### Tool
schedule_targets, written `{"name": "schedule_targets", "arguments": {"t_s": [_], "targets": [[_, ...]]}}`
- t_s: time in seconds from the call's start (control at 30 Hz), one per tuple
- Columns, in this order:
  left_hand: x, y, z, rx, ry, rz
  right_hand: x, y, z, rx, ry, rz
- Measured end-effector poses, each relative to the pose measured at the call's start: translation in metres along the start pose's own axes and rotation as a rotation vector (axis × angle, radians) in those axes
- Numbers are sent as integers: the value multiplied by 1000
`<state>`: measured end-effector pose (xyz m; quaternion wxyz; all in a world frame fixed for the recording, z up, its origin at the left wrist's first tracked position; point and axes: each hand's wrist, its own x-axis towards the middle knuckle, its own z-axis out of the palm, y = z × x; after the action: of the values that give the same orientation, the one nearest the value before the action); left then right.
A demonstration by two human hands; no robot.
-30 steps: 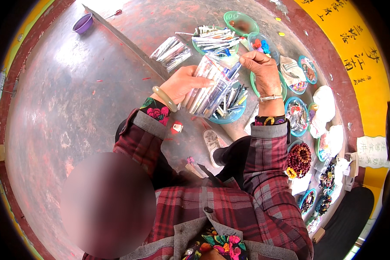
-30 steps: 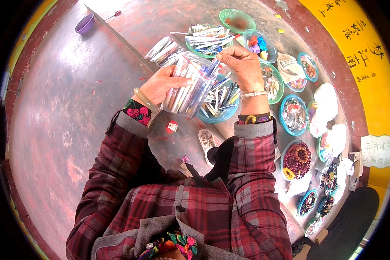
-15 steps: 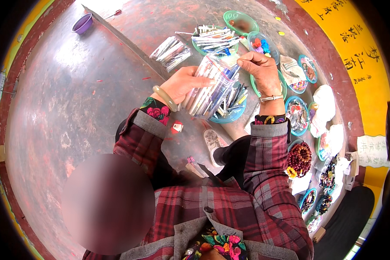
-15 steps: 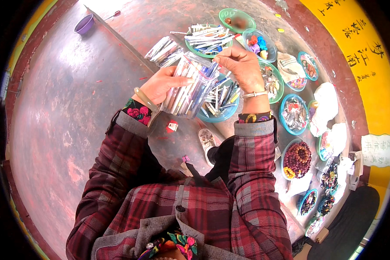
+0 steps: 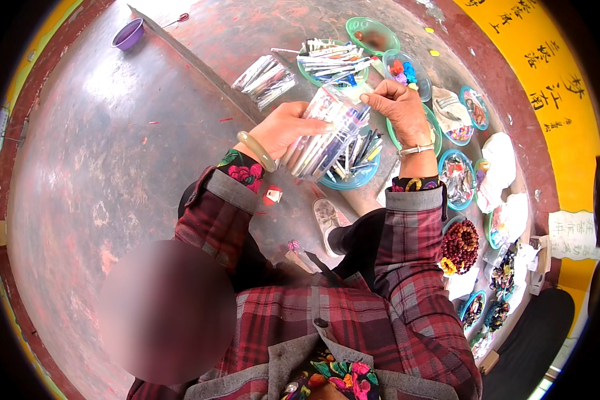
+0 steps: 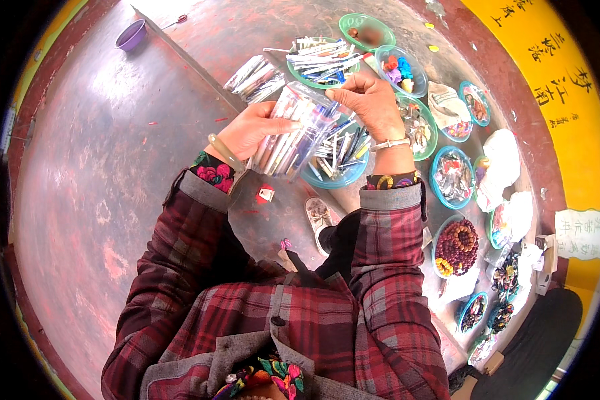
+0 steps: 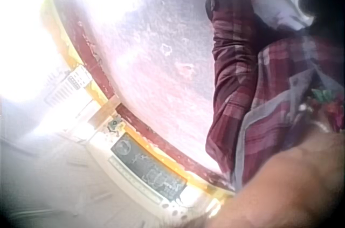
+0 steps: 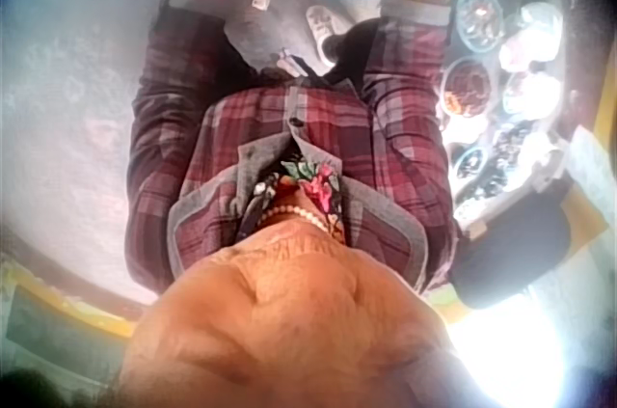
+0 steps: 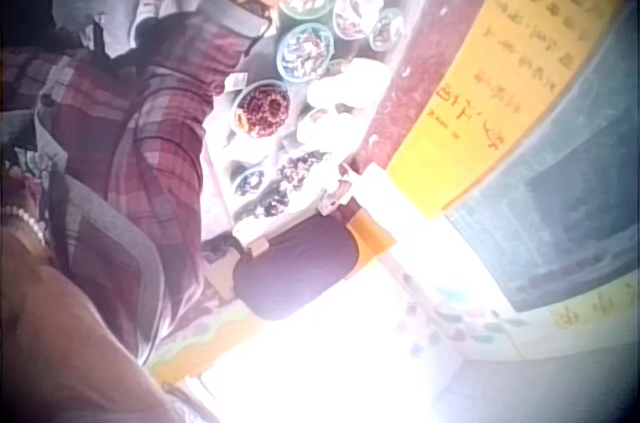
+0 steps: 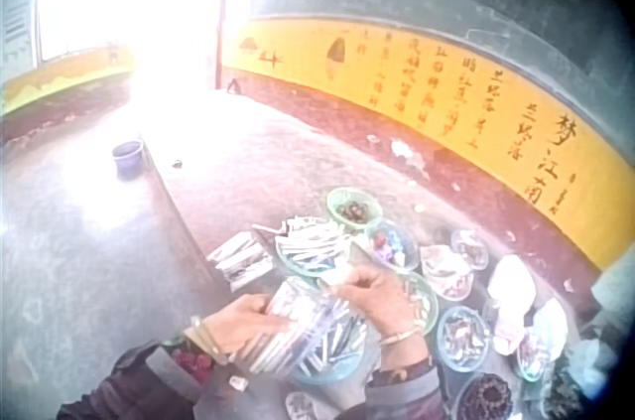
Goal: The person sits on the floor and organizes pens and markers by picking them up from a blue bowl and placing them into a clear plastic bag. The person handles the items one by one, sorting them into the bag.
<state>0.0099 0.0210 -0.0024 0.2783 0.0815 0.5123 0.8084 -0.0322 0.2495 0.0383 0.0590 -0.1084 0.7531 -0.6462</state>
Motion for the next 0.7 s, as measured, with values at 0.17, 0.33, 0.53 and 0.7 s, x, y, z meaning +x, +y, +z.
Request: {"name": "schedule_targets", "arguments": {"t_s": [0.17,0.33,0.53,0.7], "targets": [[0,-1,0,9,-5,27,0,1,0,-61,16,-14],[0,0,1,11,0,30,-2,-6,6,-117,11,-8],[-1,2,2,-29,-14,19,-4,-5,10,-49,-55,-115],[-3,5,4,-66,-15,6,-3,-3,12,-42,7,-160]]}}
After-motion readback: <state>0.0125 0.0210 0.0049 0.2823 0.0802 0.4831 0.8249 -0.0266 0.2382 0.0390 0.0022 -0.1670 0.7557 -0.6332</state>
